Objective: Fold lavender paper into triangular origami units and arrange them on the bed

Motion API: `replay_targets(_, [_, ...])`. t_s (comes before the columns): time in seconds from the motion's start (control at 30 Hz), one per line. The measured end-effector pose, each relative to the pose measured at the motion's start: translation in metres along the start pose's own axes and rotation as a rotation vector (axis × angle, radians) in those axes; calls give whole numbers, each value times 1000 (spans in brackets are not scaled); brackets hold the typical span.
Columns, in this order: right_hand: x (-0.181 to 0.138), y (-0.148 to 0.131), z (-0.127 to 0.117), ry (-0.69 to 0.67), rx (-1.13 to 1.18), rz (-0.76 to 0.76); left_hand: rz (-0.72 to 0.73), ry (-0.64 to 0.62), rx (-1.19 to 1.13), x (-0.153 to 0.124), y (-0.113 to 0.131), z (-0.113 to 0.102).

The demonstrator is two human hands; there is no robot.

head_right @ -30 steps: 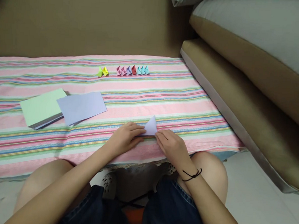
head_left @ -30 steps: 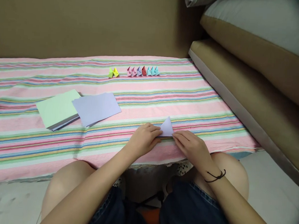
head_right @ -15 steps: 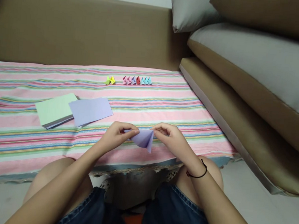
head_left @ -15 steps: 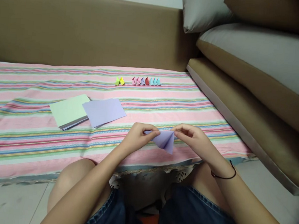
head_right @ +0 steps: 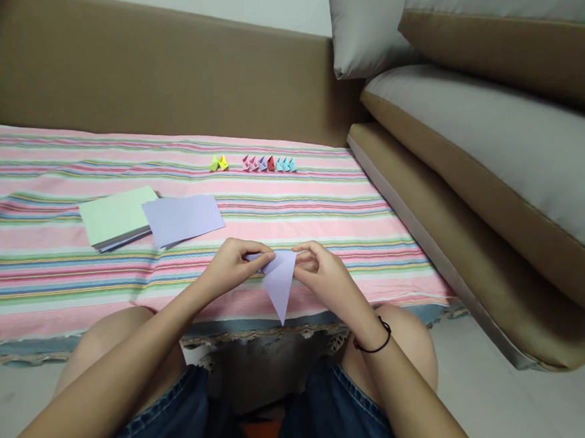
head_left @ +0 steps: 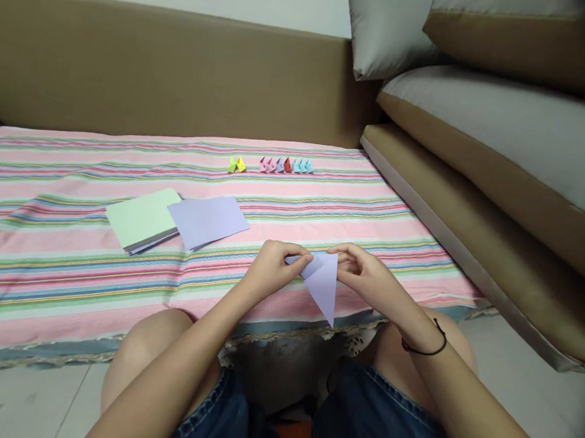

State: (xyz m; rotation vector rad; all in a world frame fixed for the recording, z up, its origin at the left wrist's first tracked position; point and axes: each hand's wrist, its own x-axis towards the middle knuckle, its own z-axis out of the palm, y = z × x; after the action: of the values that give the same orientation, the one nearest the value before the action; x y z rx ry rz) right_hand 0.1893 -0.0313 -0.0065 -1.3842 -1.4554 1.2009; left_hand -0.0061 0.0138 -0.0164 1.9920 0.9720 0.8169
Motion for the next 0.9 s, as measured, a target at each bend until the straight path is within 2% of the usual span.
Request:
replay_targets(0.17, [6,-4,5,122,-2,-77,69,80,217,-2,-2,2])
replay_targets(0.3, [17,0,10,136,-370,-212,87,81,270,-2,-4,3])
replay_targets(0.37, [24,0,12,94,-449,-233,81,90,287,-1,-5,1])
replay_targets(0.5, [35,-6,10,-7,-372,-205,54,107,260,1,-11,-6])
replay_targets(0.7, [50,-9,4,-142,-238,-148,16,67,130,3,-19,-15])
replay_targets(0.9, [56,3,20,-120,-310,-221,27,119,147,4,-28,-10])
